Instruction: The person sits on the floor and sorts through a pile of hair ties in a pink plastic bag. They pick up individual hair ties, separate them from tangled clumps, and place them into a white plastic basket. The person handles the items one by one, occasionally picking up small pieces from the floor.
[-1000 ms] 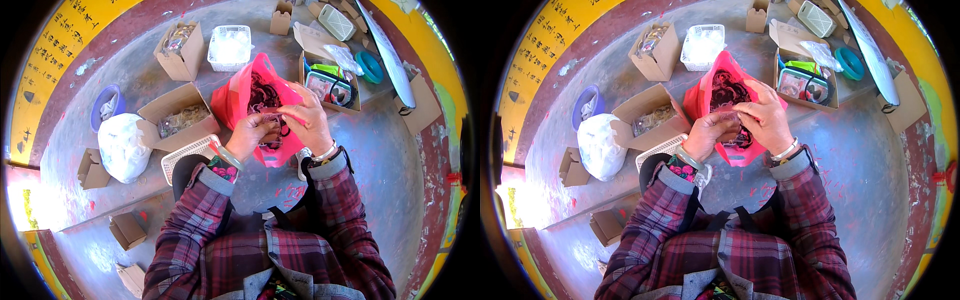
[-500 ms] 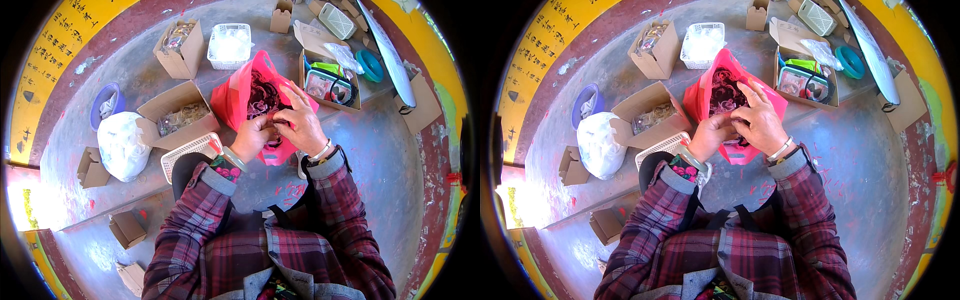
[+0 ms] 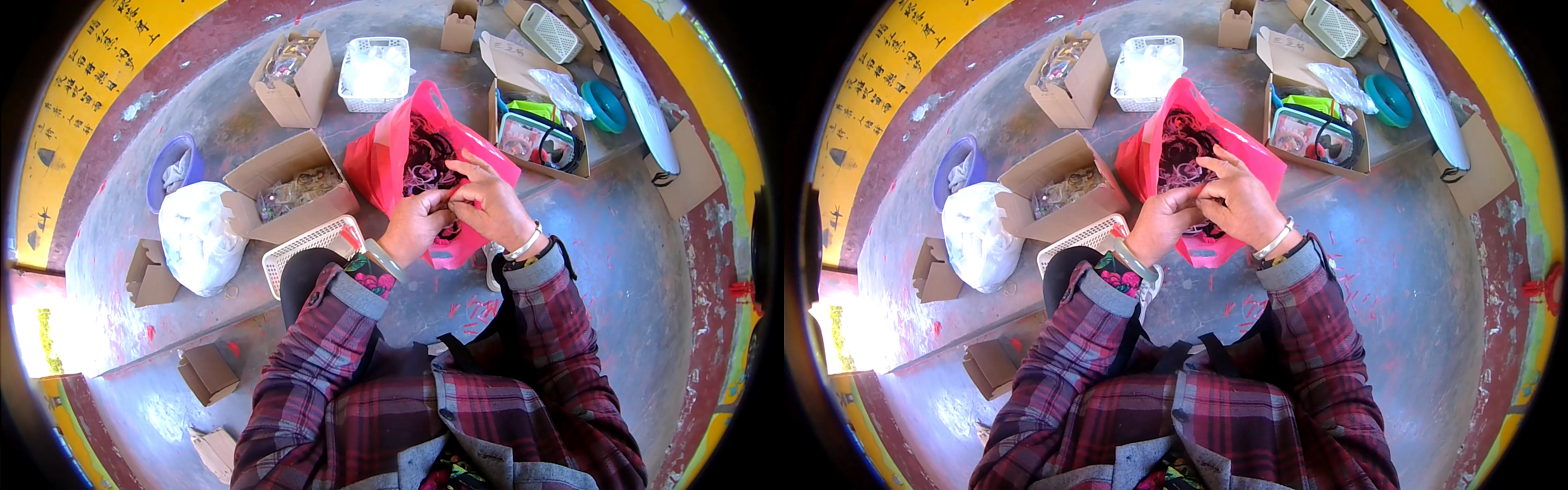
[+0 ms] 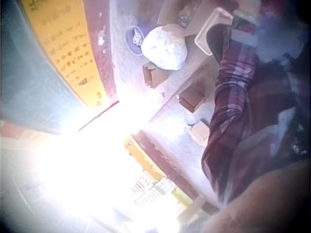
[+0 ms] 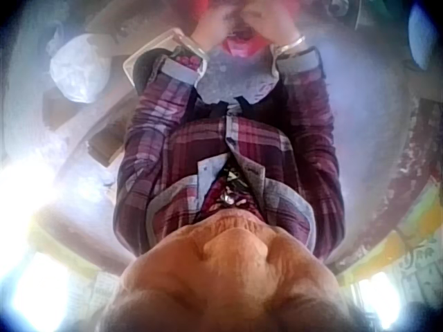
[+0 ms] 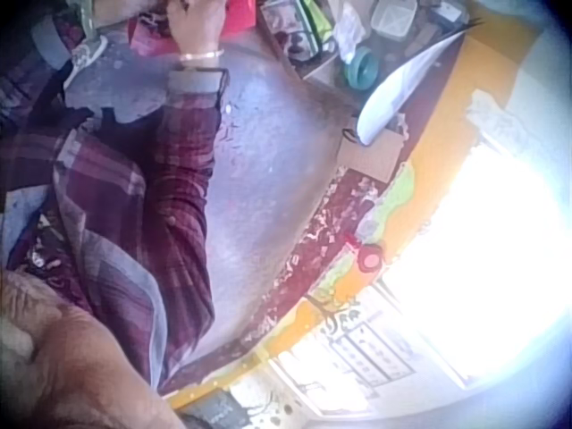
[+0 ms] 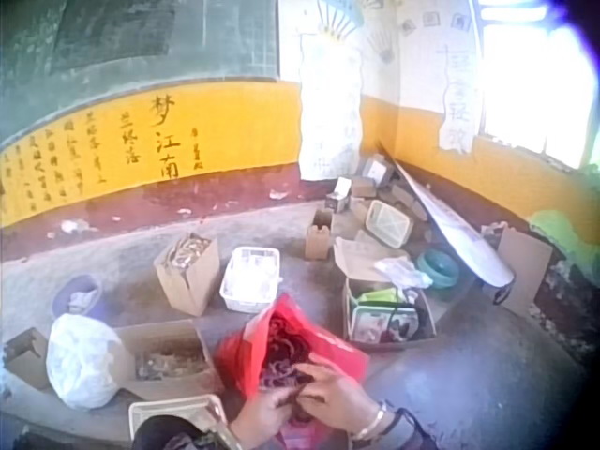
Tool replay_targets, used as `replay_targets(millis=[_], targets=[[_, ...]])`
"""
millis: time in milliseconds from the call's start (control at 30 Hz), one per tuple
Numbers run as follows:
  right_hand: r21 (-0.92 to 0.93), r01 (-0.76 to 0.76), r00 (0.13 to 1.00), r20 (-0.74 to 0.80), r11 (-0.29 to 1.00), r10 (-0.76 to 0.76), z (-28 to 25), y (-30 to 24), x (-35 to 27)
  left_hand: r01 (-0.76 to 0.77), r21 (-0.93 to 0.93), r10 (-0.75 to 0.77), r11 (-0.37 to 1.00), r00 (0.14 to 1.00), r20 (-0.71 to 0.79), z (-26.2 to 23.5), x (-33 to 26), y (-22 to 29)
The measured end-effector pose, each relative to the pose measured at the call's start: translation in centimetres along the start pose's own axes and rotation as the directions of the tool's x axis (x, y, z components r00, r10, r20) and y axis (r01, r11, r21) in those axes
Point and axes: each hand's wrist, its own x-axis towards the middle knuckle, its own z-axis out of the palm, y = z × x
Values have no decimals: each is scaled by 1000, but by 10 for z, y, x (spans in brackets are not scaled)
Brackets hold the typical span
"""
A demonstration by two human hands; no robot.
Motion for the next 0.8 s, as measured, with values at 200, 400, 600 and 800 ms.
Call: replay_targets(millis=[200,400,600,800], targets=[[47,14,1000,-4,999,-14,4,9,0,55,19,-54,998,998,-12,-5,0,0],[272,-146,976,-119,951,184,-12,5,2,170,-152,-184,974,979,-87,-3,0,14],[21,-38,994,-97,999,40,-12,0,1,212,-240,-243,948,964,-110,-5,-1,15],[-102,-16,995,-95,995,7,-7,-4,1,226,-216,-244,950,968,-57,-3,-1,18]])
